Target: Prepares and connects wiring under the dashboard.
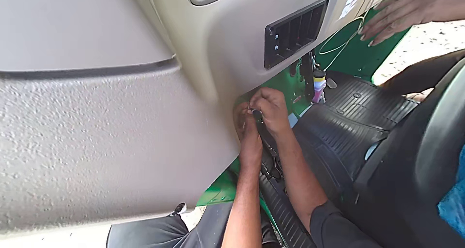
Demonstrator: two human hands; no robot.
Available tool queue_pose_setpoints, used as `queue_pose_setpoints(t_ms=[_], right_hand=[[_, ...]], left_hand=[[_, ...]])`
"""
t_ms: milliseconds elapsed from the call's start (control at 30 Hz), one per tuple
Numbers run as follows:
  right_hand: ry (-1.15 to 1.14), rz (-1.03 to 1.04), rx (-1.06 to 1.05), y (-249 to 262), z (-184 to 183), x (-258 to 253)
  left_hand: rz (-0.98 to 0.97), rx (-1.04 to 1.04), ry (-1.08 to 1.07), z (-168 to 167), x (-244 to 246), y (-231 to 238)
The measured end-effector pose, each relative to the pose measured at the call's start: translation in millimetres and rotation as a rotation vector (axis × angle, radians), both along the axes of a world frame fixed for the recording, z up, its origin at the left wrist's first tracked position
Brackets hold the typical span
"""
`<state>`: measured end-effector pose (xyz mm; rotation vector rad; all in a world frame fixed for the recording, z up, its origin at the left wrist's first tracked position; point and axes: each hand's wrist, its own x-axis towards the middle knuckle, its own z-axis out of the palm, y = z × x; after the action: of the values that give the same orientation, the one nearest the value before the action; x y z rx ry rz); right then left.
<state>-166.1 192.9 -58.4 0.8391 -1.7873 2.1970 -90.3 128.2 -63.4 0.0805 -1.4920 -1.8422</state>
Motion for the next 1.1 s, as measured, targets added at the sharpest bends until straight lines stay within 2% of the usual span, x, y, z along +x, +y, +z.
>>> queue_pose_setpoints(t_ms=[67, 133, 367, 500, 700, 967, 1100], right_hand=[[-0.363, 0.203, -0.035, -0.4, 11.3, 2.9], [-0.539, 0.339, -0.094, -1.6, 14.9, -6.0], [-0.474, 0.339, -0.074, 7.3, 12.4, -4.5], [-0.376, 0.241, -0.021, 9.4, 12.2, 5.6], [-0.144, 0.242, 0.034, 17.5, 6.8, 3.4], [0.502, -0.108, 0.194, 19.4, -11.6, -9.5], [0.636, -0.178, 0.156, 16.5, -11.6, -4.0]], left_hand=[[0.079, -0.076, -0.030, -0.1, -0.2, 0.2], [0.147, -0.146, -0.040, -1.1, -1.8, -0.2], [0.146, -0.160, -0.035, -5.4, -3.3, -1.1], [0.123, -0.088, -0.058, -0.4, -6.0, 0.2], [0.074, -0.004, -0.068, 6.0, -2.4, -0.3], [0.039, 0.080, -0.017, 2.5, -0.7, -1.7], [0.053, 0.105, -0.025, 3.1, 0.0, -0.5]])
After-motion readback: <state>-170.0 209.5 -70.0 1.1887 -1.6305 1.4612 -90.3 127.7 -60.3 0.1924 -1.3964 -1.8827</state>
